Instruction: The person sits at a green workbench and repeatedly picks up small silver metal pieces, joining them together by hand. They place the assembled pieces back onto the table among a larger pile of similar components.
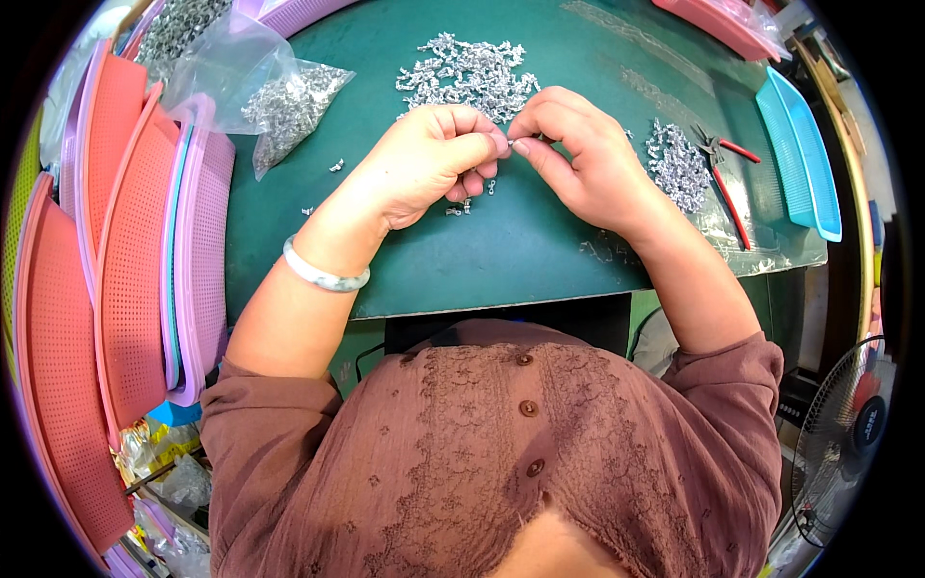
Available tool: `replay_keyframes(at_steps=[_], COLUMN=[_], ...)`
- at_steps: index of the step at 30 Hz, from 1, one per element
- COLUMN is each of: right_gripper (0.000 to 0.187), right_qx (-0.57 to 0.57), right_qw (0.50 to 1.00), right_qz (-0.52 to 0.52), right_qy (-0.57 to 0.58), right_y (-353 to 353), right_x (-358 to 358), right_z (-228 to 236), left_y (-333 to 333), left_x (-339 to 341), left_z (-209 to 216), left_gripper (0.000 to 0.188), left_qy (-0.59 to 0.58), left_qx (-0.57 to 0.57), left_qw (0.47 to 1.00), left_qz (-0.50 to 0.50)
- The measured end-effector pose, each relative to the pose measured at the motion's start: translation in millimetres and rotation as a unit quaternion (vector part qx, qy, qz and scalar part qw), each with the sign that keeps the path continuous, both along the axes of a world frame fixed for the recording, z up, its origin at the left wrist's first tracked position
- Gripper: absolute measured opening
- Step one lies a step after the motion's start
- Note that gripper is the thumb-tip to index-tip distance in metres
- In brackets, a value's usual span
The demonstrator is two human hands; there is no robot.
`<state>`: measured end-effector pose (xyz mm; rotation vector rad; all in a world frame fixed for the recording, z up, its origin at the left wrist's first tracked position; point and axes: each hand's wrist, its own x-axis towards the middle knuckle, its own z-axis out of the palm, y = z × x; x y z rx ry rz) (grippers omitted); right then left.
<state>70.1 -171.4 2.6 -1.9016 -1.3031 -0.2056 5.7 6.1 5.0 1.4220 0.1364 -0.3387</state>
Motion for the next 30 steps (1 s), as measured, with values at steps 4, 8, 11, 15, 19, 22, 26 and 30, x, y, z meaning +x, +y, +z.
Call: replay_keyframes(at_steps=[4,8,11,15,19,22,26,30], right_gripper=[0.009,0.009,0.009,0.009,0.008,0.008,0.008,0.008], right_qx=[0.009,0.002,0.002,0.002,0.000,0.004,0.009,0.007], right_qw=[1.000,1.000,1.000,0.999,0.999,0.999,0.999,0.999], right_qz=[0.012,0.012,0.010,0.010,0.013,0.015,0.014,0.015], right_qy=[0.012,0.020,0.029,0.036,0.036,0.032,0.029,0.030], right_y=[-1.2,-1.8,-2.4,-2.4,-2.5,-2.5,-2.3,-2.4], right_x=[1.8,2.5,2.4,2.6,2.4,2.3,2.0,2.1], right_z=[-1.6,-1.7,-1.4,-2.3,-2.0,-1.5,-1.4,-1.1], left_y=[-0.2,0.1,-0.5,-1.3,-1.5,-1.6,-1.5,-1.5], left_x=[0.1,0.7,0.5,0.7,0.5,0.5,0.4,0.2], left_z=[-0.2,-0.6,-0.8,-0.9,-0.7,-1.2,-0.4,0.5], left_gripper=[0.008,0.006,0.006,0.007,0.009,0.009,0.010,0.009], left_qy=[-0.009,-0.012,-0.018,-0.021,-0.024,-0.024,-0.024,-0.025], left_qx=[-0.001,0.004,0.004,0.009,0.015,0.015,0.021,0.020], left_qw=[1.000,1.000,1.000,1.000,1.000,1.000,0.999,0.999], left_qz=[0.004,0.002,0.000,0.005,0.006,0.003,0.005,0.004])
